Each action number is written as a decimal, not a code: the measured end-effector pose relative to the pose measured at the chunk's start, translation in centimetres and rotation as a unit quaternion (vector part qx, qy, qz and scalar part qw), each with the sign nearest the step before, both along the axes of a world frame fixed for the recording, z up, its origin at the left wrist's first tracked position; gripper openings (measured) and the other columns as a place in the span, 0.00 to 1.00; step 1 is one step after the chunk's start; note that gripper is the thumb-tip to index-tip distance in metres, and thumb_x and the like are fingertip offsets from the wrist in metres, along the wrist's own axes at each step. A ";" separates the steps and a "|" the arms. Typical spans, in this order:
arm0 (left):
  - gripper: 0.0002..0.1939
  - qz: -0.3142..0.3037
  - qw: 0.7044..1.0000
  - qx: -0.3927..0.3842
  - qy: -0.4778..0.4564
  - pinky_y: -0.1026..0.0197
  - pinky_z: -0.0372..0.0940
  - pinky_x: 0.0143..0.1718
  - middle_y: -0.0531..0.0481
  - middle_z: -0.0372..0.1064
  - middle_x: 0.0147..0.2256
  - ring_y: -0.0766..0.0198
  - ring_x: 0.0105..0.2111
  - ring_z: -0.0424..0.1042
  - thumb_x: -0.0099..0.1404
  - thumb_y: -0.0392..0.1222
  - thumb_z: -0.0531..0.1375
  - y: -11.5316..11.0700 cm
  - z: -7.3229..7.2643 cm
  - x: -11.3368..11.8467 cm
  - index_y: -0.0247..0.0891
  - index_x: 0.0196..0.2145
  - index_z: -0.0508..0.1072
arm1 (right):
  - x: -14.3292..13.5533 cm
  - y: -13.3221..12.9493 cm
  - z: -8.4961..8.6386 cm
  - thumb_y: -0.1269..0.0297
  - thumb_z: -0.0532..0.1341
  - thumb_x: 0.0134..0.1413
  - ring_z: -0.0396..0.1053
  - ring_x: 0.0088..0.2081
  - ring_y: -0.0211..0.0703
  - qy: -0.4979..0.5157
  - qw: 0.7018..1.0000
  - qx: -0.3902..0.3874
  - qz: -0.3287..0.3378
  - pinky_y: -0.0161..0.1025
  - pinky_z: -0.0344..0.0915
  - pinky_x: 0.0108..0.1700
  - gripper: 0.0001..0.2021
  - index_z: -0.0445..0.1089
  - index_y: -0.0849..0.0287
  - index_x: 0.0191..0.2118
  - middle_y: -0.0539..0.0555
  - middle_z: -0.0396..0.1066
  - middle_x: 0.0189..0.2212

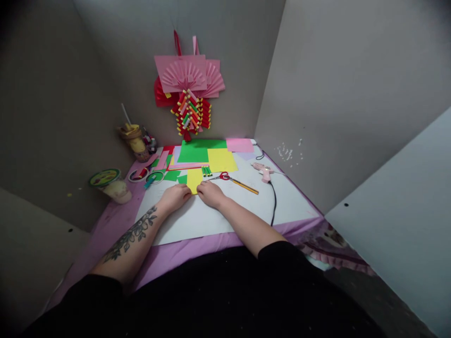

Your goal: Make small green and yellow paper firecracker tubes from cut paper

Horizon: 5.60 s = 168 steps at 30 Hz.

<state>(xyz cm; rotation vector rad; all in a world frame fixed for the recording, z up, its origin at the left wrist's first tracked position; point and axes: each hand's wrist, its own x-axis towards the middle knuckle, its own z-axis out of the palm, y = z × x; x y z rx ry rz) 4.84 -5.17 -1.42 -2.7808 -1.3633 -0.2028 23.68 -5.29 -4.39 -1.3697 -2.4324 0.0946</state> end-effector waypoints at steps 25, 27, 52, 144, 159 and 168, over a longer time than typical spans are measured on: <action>0.13 0.080 0.989 -0.076 -0.100 0.64 0.64 0.39 0.45 0.72 0.35 0.61 0.35 0.71 0.61 0.40 0.53 1.1 -0.7 0.1 0.36 0.33 0.78 | -0.3 0.5 0.2 0.70 0.55 0.56 0.67 0.39 0.43 0.033 0.988 -0.081 -0.127 0.34 0.58 0.39 0.11 0.75 0.60 0.35 0.57 0.73 0.36; 0.13 0.089 0.988 -0.079 -0.097 0.64 0.64 0.38 0.45 0.73 0.34 0.60 0.35 0.71 0.61 0.41 0.53 1.1 -0.7 0.1 0.36 0.31 0.78 | -0.3 0.6 0.2 0.70 0.55 0.55 0.68 0.39 0.43 0.033 0.985 -0.089 -0.142 0.34 0.58 0.38 0.11 0.76 0.60 0.35 0.57 0.74 0.37; 0.10 0.176 0.974 -0.105 -0.092 0.63 0.61 0.27 0.45 0.74 0.27 0.59 0.28 0.71 0.57 0.42 0.56 1.2 -0.3 0.2 0.37 0.25 0.75 | -0.5 1.0 -0.1 0.69 0.58 0.49 0.68 0.35 0.44 0.039 0.976 -0.103 -0.188 0.35 0.55 0.30 0.05 0.70 0.57 0.32 0.55 0.73 0.34; 0.19 0.035 0.999 -0.004 0.029 0.53 0.60 0.47 0.42 0.67 0.46 0.54 0.47 0.65 0.69 0.48 0.49 -2.3 0.6 1.5 0.42 0.42 0.78 | 0.7 -1.1 0.7 0.75 0.55 0.51 0.66 0.46 0.50 -0.059 0.989 -0.050 -0.128 0.39 0.61 0.44 0.15 0.77 0.59 0.39 0.58 0.74 0.44; 0.17 0.044 0.997 -0.017 0.061 0.56 0.62 0.43 0.40 0.70 0.40 0.55 0.42 0.69 0.66 0.36 0.49 -2.3 0.7 0.6 0.34 0.44 0.76 | -1.8 -2.2 0.1 0.71 0.52 0.57 0.58 0.56 0.50 -0.033 0.999 -0.025 0.025 0.47 0.57 0.56 0.21 0.70 0.57 0.54 0.56 0.65 0.58; 0.16 0.044 0.995 -0.050 0.069 0.55 0.62 0.44 0.38 0.69 0.40 0.53 0.44 0.68 0.64 0.34 0.50 -2.5 1.3 0.6 0.33 0.40 0.77 | 0.9 -1.6 0.7 0.72 0.55 0.54 0.56 0.59 0.56 -0.084 0.992 -0.041 -0.084 0.49 0.58 0.55 0.17 0.77 0.52 0.43 0.55 0.64 0.59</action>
